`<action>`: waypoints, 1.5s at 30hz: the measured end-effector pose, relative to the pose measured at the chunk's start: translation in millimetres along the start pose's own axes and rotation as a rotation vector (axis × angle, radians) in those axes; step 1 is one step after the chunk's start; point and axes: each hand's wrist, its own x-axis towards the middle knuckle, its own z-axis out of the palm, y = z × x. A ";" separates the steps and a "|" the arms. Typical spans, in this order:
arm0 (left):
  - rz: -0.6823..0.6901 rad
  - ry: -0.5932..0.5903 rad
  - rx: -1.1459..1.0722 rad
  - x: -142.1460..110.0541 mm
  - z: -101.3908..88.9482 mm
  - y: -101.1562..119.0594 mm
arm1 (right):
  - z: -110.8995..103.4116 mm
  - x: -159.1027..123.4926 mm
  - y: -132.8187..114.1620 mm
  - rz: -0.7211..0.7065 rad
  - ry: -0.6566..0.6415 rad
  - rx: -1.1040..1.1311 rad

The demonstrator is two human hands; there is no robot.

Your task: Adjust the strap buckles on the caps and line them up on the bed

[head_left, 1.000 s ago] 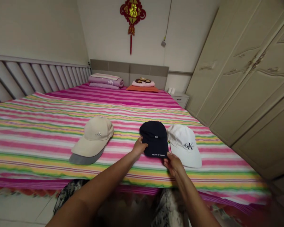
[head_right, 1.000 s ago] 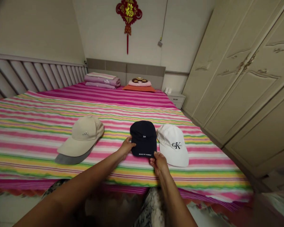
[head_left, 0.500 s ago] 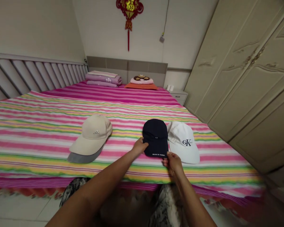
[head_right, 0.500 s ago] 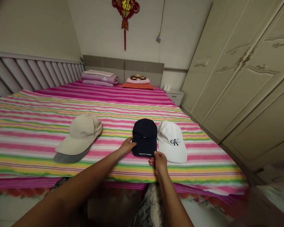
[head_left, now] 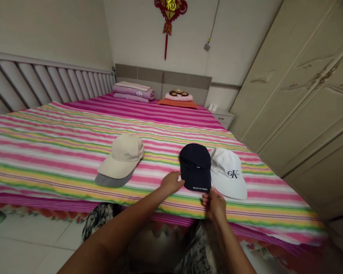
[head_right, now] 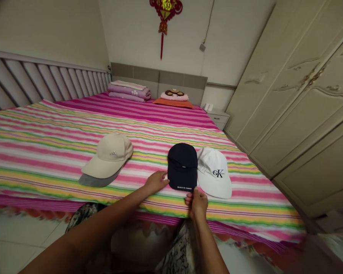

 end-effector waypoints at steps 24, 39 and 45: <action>-0.474 0.575 -1.023 -119.0 -129.4 -75.7 | 1.5 -84.5 55.3 0.200 -0.266 -0.002; -0.480 0.695 -1.499 -85.5 -180.0 -97.9 | 1.5 -111.0 73.3 0.335 -0.364 -0.102; -0.371 0.705 -1.547 -87.0 -186.2 -103.8 | 0.4 -108.3 70.0 0.322 -0.341 -0.108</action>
